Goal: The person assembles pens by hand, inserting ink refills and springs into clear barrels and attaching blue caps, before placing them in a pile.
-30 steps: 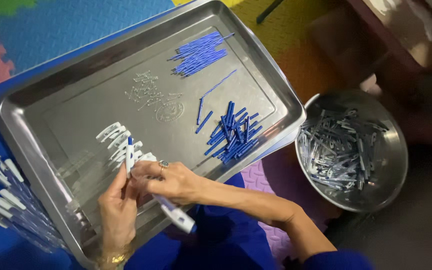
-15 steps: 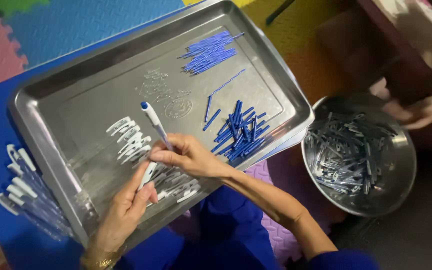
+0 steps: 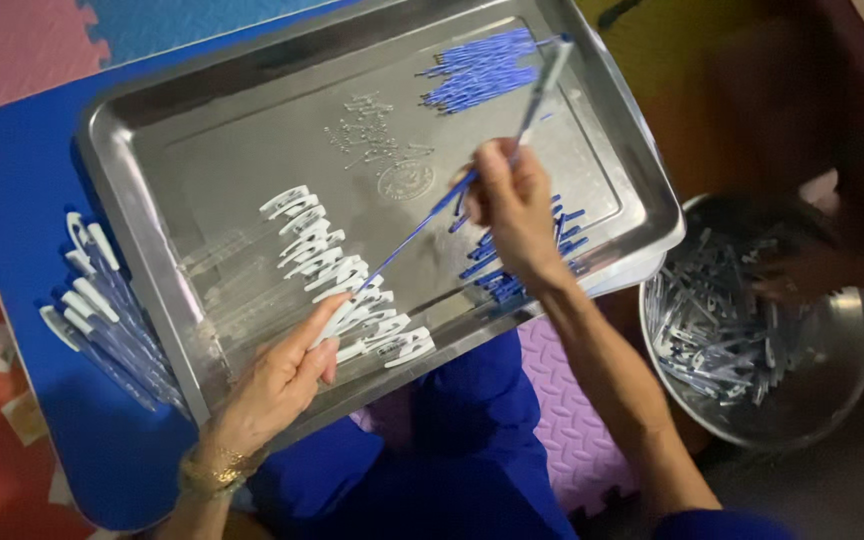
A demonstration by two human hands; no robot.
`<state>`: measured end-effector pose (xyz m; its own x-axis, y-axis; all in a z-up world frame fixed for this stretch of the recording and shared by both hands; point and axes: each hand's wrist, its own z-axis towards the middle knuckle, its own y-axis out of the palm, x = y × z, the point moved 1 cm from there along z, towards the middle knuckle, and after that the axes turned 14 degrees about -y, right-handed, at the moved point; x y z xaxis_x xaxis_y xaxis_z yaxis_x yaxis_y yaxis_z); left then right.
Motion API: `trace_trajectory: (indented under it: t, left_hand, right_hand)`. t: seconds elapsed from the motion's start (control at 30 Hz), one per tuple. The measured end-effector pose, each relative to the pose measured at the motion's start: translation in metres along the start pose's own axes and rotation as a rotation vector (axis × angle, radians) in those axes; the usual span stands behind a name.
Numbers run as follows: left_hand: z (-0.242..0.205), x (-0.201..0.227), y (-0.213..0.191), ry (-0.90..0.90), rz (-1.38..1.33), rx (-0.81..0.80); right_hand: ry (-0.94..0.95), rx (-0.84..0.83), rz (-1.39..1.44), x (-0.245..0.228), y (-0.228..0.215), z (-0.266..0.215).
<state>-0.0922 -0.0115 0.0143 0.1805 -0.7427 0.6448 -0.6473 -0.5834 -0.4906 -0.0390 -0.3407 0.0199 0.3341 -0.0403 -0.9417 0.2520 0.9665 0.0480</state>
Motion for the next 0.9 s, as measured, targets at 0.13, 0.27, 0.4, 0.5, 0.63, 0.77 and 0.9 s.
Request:
trace_trajectory:
  t: [0.13,0.27,0.4,0.5,0.63,0.77,0.9]
  left_hand:
    - [0.01,-0.003,-0.002,-0.003,-0.157,-0.072]
    - [0.041,-0.01,0.012,0.216,-0.248,-0.104]
    - [0.049,0.061,-0.02,0.174,-0.034,0.04]
    - [0.094,0.078,-0.013,0.326,0.073,0.194]
    - [0.134,0.085,0.006,0.391,0.093,0.356]
    - [0.15,0.098,0.005,0.38,0.198,0.373]
    - [0.173,0.116,-0.001,0.318,0.189,0.398]
  right_hand:
    - [0.052,0.06,-0.016,0.043,-0.07,-0.014]
    - [0.146,0.22,0.059,0.069,-0.105,-0.025]
    - [0.11,0.227,0.103,0.075,-0.085,0.004]
    - [0.065,0.17,0.08,0.072,-0.061,0.02]
    - [0.067,0.18,0.123,0.073,-0.055,0.021]
    - [0.082,0.225,0.162,0.078,-0.057,0.024]
    - [0.012,0.268,0.095,0.07,-0.098,0.03]
